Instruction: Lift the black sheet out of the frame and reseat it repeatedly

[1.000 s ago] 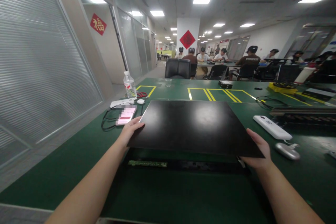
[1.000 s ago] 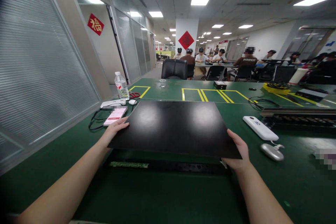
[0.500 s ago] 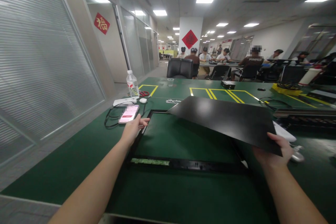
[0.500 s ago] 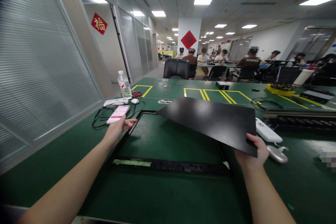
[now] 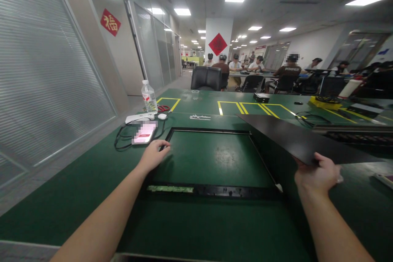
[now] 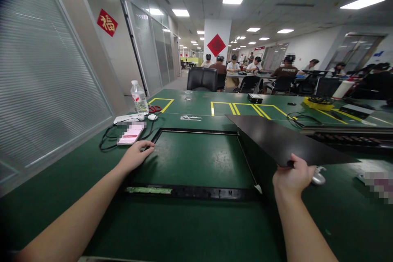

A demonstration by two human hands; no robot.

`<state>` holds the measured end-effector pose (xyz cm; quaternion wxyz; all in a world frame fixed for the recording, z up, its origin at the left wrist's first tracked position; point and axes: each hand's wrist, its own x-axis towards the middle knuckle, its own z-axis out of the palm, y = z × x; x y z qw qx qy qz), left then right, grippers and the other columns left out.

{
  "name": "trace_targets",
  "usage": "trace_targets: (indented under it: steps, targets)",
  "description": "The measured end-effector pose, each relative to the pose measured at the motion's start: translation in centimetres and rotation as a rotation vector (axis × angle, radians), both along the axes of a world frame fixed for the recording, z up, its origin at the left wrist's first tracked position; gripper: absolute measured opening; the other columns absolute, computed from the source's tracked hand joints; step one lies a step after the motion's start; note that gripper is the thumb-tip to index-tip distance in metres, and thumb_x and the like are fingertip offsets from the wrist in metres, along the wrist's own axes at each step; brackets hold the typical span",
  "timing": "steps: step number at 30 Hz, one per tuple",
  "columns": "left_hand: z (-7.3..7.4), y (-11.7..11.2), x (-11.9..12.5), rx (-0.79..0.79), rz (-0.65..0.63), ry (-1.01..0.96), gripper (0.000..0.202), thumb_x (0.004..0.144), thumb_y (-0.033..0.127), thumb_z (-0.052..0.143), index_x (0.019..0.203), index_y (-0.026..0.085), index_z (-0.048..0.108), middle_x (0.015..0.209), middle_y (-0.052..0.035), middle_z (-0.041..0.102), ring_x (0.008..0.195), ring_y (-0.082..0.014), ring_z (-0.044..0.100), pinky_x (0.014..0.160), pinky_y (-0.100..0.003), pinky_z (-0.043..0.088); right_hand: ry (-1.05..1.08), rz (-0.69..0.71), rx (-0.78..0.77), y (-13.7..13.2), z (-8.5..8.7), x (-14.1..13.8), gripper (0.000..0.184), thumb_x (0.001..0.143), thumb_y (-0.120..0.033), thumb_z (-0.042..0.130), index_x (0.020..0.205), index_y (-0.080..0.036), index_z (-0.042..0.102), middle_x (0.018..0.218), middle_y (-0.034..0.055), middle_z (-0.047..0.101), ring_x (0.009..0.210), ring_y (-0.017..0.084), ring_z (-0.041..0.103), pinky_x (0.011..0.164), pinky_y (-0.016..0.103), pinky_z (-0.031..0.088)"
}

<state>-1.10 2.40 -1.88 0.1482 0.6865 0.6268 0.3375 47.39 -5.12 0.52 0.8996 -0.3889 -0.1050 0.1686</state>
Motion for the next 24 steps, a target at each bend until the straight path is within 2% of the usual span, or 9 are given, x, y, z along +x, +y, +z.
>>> trace_targets:
  steps: [2,5,10,14,18,24]
  targets:
    - [-0.1,-0.1,0.1,0.018,-0.022,0.048,0.030,0.074,0.041,0.057,0.089,0.021,0.072,0.110,-0.0102,0.072,0.106,-0.0295,0.064,0.096,-0.042,0.049,-0.045,-0.066,0.098,-0.1,0.1,-0.8,0.042,0.048,-0.007,0.058,0.076,-0.025,0.033,0.078,-0.0081,0.047,0.071,0.009,0.055,0.051,0.018,0.052]
    - [-0.2,-0.2,0.2,0.041,-0.060,0.111,0.028,0.075,0.040,0.057,0.089,0.020,0.072,0.109,-0.0106,0.072,0.106,-0.0295,0.064,0.097,-0.042,0.048,-0.097,-0.069,0.132,0.0,0.1,-1.4,0.044,0.048,-0.006,0.059,0.084,-0.026,0.042,0.082,-0.0072,0.052,0.076,0.011,0.058,0.054,0.019,0.054]
    - [-0.1,-0.3,0.2,0.047,-0.093,0.187,0.027,0.078,0.039,0.055,0.089,0.020,0.072,0.109,-0.0117,0.071,0.107,-0.0301,0.063,0.099,-0.044,0.047,-0.106,-0.065,0.084,0.1,-0.2,-1.1,0.052,0.051,-0.008,0.060,0.096,-0.028,0.044,0.093,-0.0065,0.058,0.082,0.013,0.062,0.054,0.021,0.055]
    - [0.2,-0.5,0.4,0.035,-0.107,0.240,0.028,0.079,0.039,0.054,0.090,0.021,0.072,0.107,-0.0105,0.073,0.106,-0.0301,0.064,0.099,-0.044,0.045,-0.105,0.023,-0.001,0.4,-0.3,-1.3,0.061,0.052,-0.009,0.059,0.106,-0.030,0.041,0.107,-0.0052,0.060,0.089,0.015,0.064,0.061,0.026,0.059]
    - [0.3,-0.8,0.8,0.020,-0.151,0.300,0.027,0.081,0.039,0.053,0.089,0.022,0.073,0.103,-0.0080,0.076,0.105,-0.0299,0.065,0.103,-0.047,0.040,-0.088,0.075,-0.101,0.6,-0.5,-1.5,0.060,0.054,-0.011,0.060,0.108,-0.029,0.041,0.112,-0.0027,0.060,0.089,0.016,0.065,0.062,0.029,0.061]
    - [0.1,-0.9,0.9,0.030,-0.171,0.348,0.024,0.082,0.035,0.053,0.089,0.022,0.071,0.107,-0.0088,0.075,0.110,-0.0299,0.063,0.104,-0.048,0.036,-0.070,0.089,-0.193,0.8,-0.8,-1.5,0.058,0.056,-0.012,0.060,0.107,-0.029,0.040,0.114,-0.0027,0.060,0.088,0.017,0.065,0.065,0.035,0.062]
